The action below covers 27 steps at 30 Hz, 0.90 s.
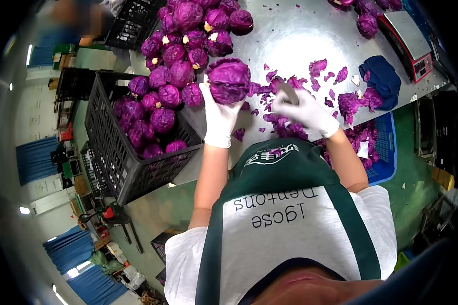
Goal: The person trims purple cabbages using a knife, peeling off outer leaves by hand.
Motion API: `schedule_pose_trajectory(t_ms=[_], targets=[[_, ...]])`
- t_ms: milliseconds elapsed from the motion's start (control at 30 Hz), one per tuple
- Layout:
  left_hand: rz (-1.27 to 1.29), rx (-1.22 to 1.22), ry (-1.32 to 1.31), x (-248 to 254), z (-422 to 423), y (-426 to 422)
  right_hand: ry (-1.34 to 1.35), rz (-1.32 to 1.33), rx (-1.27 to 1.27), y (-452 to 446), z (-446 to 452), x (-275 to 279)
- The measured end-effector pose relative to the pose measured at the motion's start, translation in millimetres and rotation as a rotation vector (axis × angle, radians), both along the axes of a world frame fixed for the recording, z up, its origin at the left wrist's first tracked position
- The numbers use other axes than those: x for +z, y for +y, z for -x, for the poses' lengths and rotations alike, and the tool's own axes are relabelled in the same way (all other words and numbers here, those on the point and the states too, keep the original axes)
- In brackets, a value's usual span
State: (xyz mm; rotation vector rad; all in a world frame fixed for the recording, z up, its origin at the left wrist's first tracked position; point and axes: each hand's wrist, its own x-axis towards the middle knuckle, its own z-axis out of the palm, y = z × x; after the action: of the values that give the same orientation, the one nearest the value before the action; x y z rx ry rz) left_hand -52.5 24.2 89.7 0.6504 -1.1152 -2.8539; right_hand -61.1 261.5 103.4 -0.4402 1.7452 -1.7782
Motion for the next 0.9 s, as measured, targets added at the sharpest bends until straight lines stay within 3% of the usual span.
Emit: schedule_pose_trajectory(t_ms=[67,133,233,300,367,467,533,633,667,767,900], targets=[[-0.204,-0.085,-0.143,-8,-3,-3,0.114,-0.042,-0.302,-13,15,-33],[-0.311,-0.221,-0.064,-37,-8,-7,0.054,0.136,-0.354,-15,28,-41],[0.502,-0.397,0.135,-34,-17,18,0.012,0.16,-0.187,-13,42,-34],[0.008,-0.575,0.037,-21,-16,27,0.02,0.261,-0.108,-10,48,-34],[-0.888,-0.722,-0.185,-15,-9,28,-0.106,0.296,-0.101,-5,52,-44],[-0.913,-0.733,-0.212,-8,-1,36,-0.309,0.341,-0.2,-4,62,-61],[-0.782,-0.744,-0.207,-1,11,41,-0.434,0.482,-0.368,-5,64,-70],[-0.311,-0.718,-0.232,7,26,51,-0.51,0.507,-0.654,8,85,-78],[-0.159,-0.691,-0.247,5,27,51,-0.456,0.503,-0.651,20,104,-105],[0.037,-0.63,-0.292,-14,28,44,-0.299,0.224,-1.02,57,143,-84],[0.305,-0.528,-0.364,-46,25,27,-0.23,0.04,-1.211,119,229,-124]])
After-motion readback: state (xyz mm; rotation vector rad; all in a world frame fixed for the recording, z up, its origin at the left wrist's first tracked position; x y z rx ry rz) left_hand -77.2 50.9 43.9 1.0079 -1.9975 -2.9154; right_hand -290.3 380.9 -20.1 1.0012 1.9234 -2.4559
